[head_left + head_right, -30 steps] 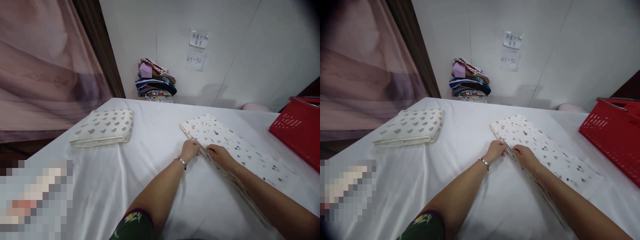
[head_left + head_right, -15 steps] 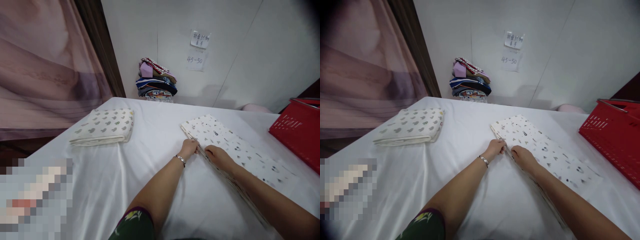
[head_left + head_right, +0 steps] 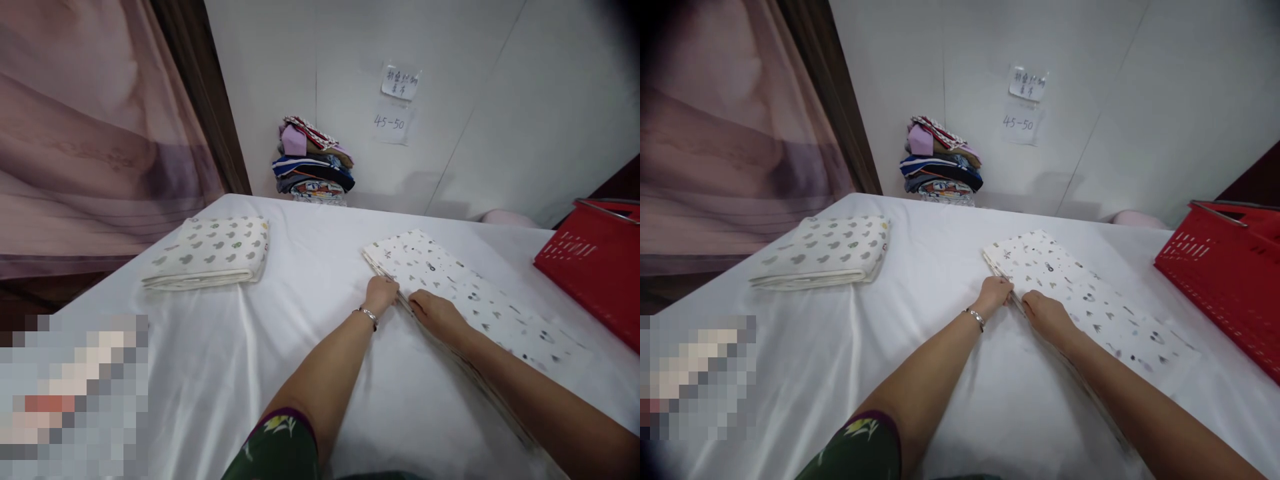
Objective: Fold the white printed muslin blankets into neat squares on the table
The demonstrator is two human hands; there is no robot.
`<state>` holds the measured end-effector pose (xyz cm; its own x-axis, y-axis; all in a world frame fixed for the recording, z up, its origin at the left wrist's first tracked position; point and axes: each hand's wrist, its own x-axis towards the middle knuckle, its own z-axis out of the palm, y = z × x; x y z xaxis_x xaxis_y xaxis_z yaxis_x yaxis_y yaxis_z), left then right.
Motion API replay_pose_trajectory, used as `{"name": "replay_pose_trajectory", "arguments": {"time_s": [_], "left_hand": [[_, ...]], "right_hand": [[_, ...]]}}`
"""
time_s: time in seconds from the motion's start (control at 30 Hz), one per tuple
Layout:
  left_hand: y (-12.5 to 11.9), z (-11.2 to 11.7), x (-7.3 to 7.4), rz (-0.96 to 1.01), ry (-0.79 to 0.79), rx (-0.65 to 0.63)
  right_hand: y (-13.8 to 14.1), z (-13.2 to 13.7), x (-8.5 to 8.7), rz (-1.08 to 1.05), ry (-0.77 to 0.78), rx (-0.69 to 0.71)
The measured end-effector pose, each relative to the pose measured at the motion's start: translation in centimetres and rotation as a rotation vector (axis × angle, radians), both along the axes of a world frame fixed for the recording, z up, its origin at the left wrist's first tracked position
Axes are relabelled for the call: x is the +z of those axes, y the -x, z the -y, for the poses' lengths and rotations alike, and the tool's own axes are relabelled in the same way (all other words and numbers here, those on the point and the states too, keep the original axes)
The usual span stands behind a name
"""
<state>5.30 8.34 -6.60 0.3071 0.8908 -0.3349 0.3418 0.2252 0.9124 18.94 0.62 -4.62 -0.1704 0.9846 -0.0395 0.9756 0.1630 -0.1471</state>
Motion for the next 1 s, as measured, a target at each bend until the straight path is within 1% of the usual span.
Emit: {"name": "replay_pose_trajectory", "arguments": {"time_s": [0.23, 0.4, 0.53, 0.7, 0.83, 1.0], "left_hand": [[0.4, -0.3, -0.2, -0.055, -0.006, -0.047], [0.6, -0.4, 0.2, -0.077, -0.011, -0.085], [1.1, -0.7, 0.6, -0.123, -0.011, -0.095], [1.7, -0.9, 0.9, -0.155, -0.01, -0.122], [1.6, -0.8, 1.0, -0.168, 0.003, -0.153], [1.3, -0.9, 0.8, -0.201, 0.012, -0.181]], "right_hand": [[0.9, 0.3, 0.2, 0.063, 0.004, -0.089], [0.6, 0.0, 0.2, -0.031, 0.015, -0.112], [0.2, -0.3, 0.1, -0.09, 0.021, -0.111], [0.6, -0.3, 0.4, -0.021, 0.019, -0.089], [0.7, -0.4, 0.6, 0.018, 0.012, -0.087], [-0.3, -0.5, 0.4, -0.201, 0.023, -0.128]]}}
